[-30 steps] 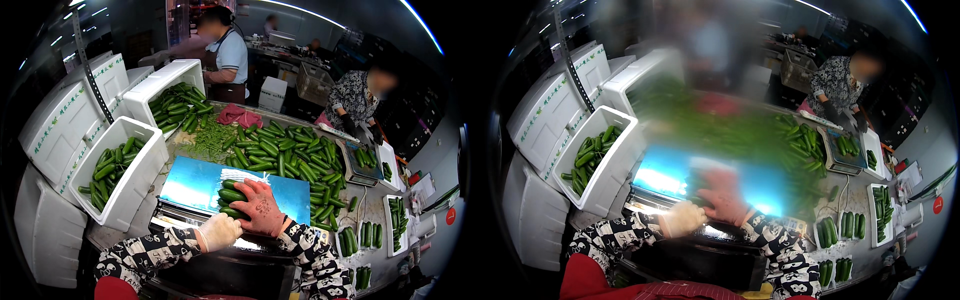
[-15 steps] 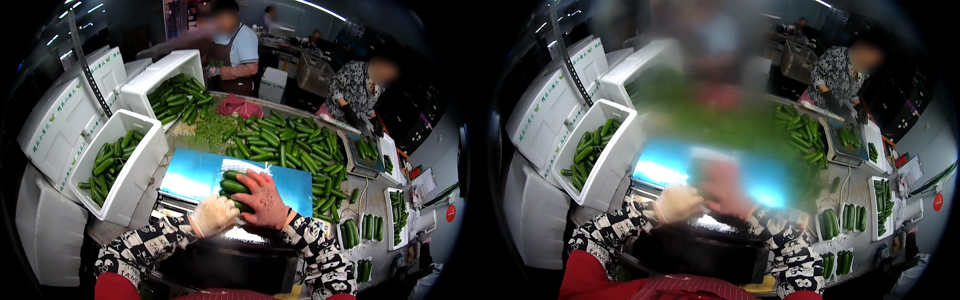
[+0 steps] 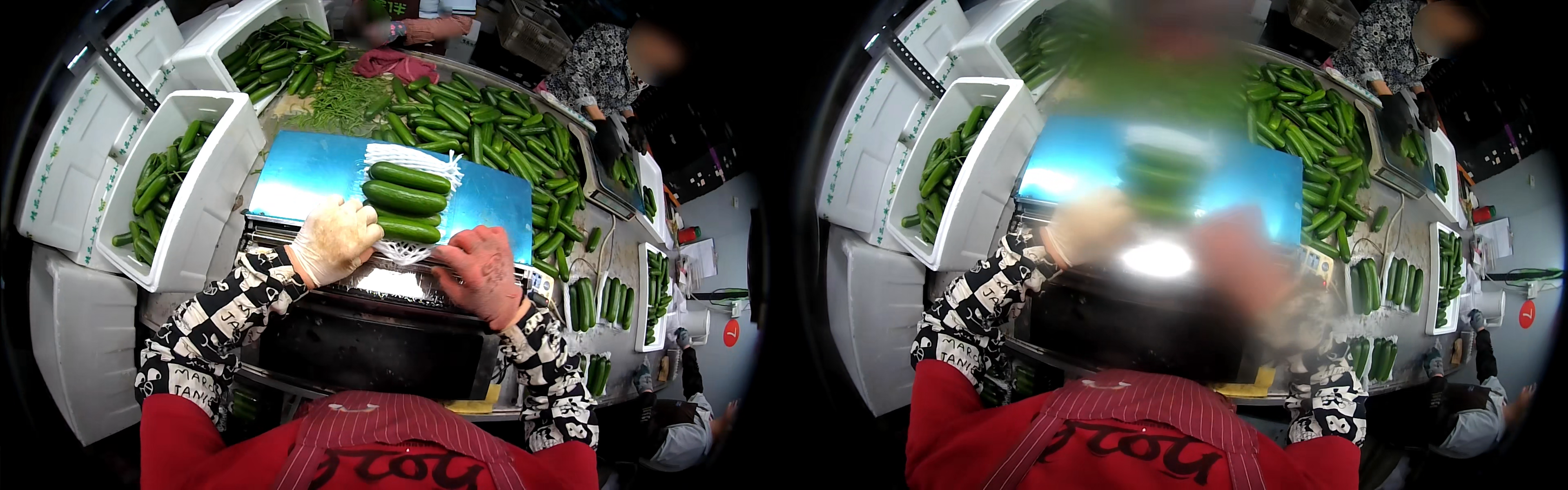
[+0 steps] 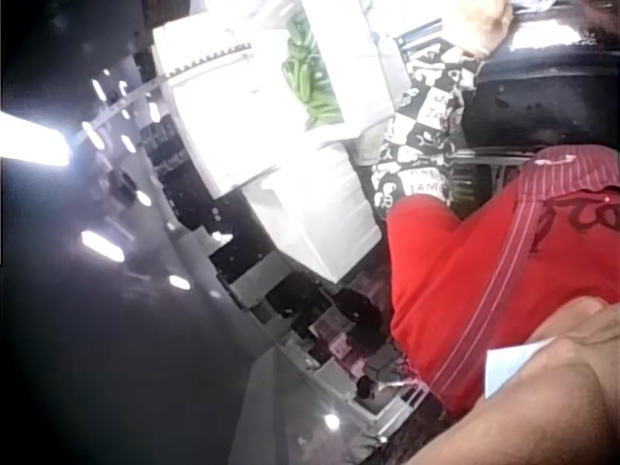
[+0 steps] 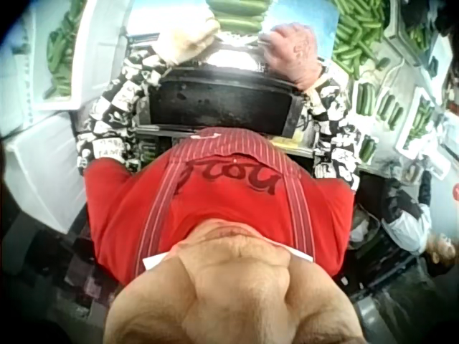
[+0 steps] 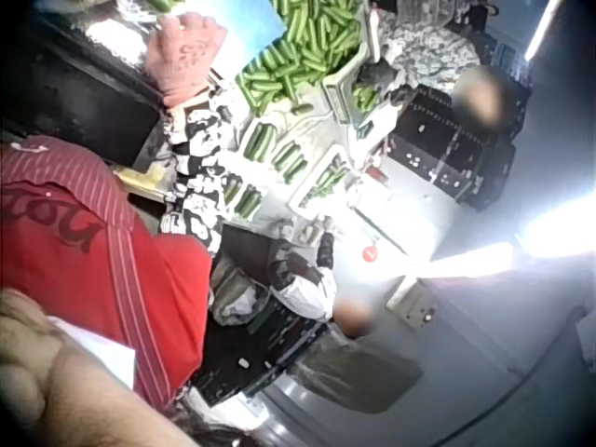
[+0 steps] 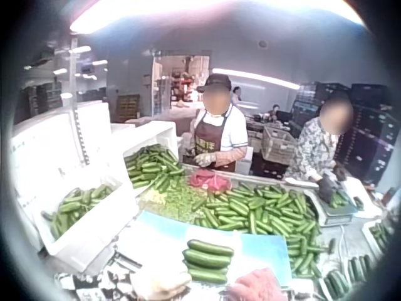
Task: The person selects green cucumbers from a bulk bin, places them on a blue tray, wraps them in plastic film using a vacuum sealer, and stacks the sealed packs in a black crate. The process repeats with multiple cucumber packs throughout the clip.
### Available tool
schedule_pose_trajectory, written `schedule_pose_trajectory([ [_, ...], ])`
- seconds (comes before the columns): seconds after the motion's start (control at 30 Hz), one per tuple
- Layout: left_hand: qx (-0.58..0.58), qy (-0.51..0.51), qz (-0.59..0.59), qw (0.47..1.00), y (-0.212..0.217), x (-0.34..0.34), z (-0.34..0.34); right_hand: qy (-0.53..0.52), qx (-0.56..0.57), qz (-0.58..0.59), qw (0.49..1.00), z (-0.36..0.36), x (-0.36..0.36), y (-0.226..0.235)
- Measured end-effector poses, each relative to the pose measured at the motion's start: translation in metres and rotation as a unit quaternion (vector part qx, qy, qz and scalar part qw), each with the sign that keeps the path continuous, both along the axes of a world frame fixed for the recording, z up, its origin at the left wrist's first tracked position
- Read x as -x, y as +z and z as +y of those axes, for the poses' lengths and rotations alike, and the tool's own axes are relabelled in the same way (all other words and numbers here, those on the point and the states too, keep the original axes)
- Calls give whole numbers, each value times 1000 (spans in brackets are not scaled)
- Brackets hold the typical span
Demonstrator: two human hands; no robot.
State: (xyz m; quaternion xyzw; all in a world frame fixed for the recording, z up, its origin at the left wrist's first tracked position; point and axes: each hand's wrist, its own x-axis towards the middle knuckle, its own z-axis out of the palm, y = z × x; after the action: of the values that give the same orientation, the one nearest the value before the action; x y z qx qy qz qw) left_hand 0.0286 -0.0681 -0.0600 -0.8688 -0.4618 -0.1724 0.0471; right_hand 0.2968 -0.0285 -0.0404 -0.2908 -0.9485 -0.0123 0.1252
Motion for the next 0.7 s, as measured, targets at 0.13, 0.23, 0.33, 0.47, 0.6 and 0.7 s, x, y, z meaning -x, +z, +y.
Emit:
schedule_pose_trajectory([
  [0.13, 38, 0, 34, 999, -5, 2, 5, -9, 13, -25, 1000, -7, 18, 0],
  [0.23, -2, -23, 38, 999, 2, 1, 5, 16, -41, 61, 997, -8, 15, -10],
  [0.33, 22, -51, 56, 997, -7, 5, 11, -5, -5, 46, 999, -9, 21, -9],
  [0.47, 39, -52, 62, 996, 1, 5, 15, -5, 61, 76, 995, -15, 7, -22],
  [0.6, 52, -44, -12, 998, -6, 8, 13, -32, 76, 49, 995, -11, 8, -9],
  [0.7, 65, -53, -35, 996, 1, 10, 7, -11, 106, 83, 991, -4, 7, 4],
])
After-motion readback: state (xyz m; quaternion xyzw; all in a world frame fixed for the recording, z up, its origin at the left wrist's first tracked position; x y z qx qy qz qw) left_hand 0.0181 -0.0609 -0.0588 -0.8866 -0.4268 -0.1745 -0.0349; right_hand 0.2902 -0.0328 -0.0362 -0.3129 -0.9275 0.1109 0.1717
